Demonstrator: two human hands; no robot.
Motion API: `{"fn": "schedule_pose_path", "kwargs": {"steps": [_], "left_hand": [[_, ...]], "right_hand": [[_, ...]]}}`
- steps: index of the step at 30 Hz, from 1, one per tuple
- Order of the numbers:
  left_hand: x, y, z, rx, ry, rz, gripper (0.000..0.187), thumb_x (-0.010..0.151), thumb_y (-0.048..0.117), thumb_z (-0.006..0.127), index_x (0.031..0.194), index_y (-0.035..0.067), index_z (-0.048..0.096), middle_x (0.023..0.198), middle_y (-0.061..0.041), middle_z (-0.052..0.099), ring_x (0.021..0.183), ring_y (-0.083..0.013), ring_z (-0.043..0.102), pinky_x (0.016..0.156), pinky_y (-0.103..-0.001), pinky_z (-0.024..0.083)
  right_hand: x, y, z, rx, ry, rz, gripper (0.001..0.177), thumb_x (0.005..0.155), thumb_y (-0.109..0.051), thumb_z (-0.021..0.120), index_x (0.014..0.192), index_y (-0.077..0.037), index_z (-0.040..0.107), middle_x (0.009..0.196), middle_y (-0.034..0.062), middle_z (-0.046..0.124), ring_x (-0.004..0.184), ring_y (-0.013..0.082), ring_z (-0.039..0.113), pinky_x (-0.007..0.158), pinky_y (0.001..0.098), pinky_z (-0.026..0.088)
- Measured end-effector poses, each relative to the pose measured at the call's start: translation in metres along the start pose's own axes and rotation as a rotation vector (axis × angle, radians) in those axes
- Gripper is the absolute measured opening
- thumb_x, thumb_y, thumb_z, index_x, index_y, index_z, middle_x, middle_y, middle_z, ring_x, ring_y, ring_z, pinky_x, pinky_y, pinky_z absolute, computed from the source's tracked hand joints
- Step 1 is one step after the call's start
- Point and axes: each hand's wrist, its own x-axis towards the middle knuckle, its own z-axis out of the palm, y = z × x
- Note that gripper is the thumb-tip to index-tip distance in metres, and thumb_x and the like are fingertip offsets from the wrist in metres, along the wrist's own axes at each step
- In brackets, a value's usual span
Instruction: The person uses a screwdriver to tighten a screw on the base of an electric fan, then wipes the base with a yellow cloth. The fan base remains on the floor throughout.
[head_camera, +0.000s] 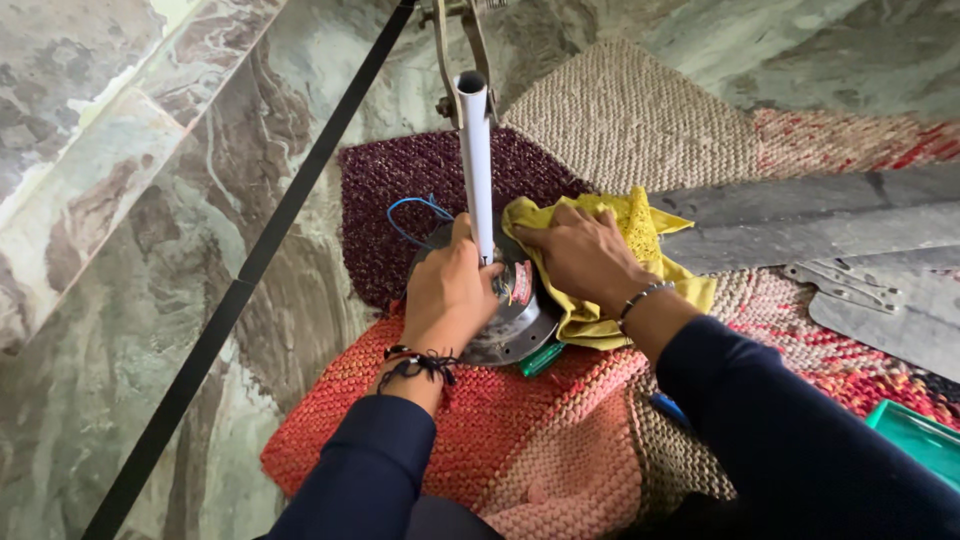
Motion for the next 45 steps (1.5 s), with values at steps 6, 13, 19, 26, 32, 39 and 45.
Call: {"fn": "schedule_pose_path", "kwargs": {"steps": [6,13,19,26,32,39,45], "left_hand": [[0.003,-0.005,-0.001,-0.053,-0.001,0.077,0.05,0.09,0.012,0.068,0.134,0.006,0.043,0.094,-0.016,0.075,0.083,-0.0365,0.075,0.073,-0.046,0.062],[0.017,-0.015,0.001,-0.118,-0.051,0.094,0.043,0.086,0.007,0.068,0.125,0.011,0.052,0.099,-0.014,0.075,0.091,-0.0365,0.073,0.08,-0.046,0.059],[0.01,-0.009,0.003,-0.15,0.055,0.066,0.035,0.085,0.007,0.07,0.118,0.009,0.058,0.095,-0.016,0.075,0.09,-0.0353,0.074,0.079,-0.045,0.06],[0.013,-0.005,0.008,-0.116,0.095,-0.009,0.039,0.086,0.012,0.073,0.121,0.009,0.056,0.093,-0.016,0.074,0.09,-0.0362,0.073,0.079,-0.047,0.059],[0.027,-0.012,0.014,-0.23,0.11,0.031,0.044,0.083,0.008,0.071,0.124,0.013,0.056,0.098,-0.013,0.075,0.094,-0.0337,0.074,0.083,-0.046,0.058],[0.037,-0.018,0.007,-0.25,0.022,-0.001,0.042,0.084,0.009,0.07,0.123,0.013,0.054,0.102,-0.012,0.074,0.099,-0.0341,0.072,0.089,-0.045,0.057],[0.041,-0.027,0.002,-0.224,-0.068,0.0,0.029,0.087,0.008,0.066,0.115,0.013,0.058,0.105,-0.014,0.072,0.101,-0.0339,0.073,0.088,-0.044,0.059]], "right_hand": [[-0.025,0.003,0.003,0.128,-0.11,0.13,0.048,0.096,-0.018,0.046,0.138,-0.035,0.065,0.102,0.0138,0.064,0.097,0.0287,0.068,0.093,0.0475,0.045],[-0.046,0.003,0.006,0.19,-0.06,0.092,0.046,0.082,-0.013,0.056,0.123,-0.022,0.076,0.11,0.0166,0.073,0.099,0.0319,0.071,0.104,0.0482,0.047],[-0.06,-0.003,0.008,0.216,-0.046,-0.019,0.038,0.078,-0.015,0.063,0.111,-0.019,0.08,0.106,0.0139,0.074,0.095,0.0319,0.071,0.096,0.0463,0.053],[-0.071,-0.03,0.013,0.227,-0.086,-0.006,0.03,0.082,-0.015,0.063,0.107,-0.018,0.08,0.099,0.0096,0.072,0.086,0.0267,0.072,0.087,0.0417,0.058],[-0.073,-0.085,0.029,0.321,-0.068,-0.009,0.021,0.09,-0.021,0.06,0.094,-0.014,0.079,0.089,0.0111,0.069,0.082,0.0284,0.071,0.084,0.0436,0.056],[-0.078,-0.087,0.034,0.366,0.407,-0.276,0.025,0.087,-0.013,0.064,0.108,-0.006,0.075,0.085,0.0148,0.064,0.08,0.034,0.067,0.076,0.0451,0.056],[-0.052,-0.068,0.023,0.484,0.698,0.053,0.019,0.09,-0.011,0.068,0.106,-0.005,0.077,0.082,0.0152,0.062,0.072,0.0332,0.063,0.065,0.0464,0.052]]}}
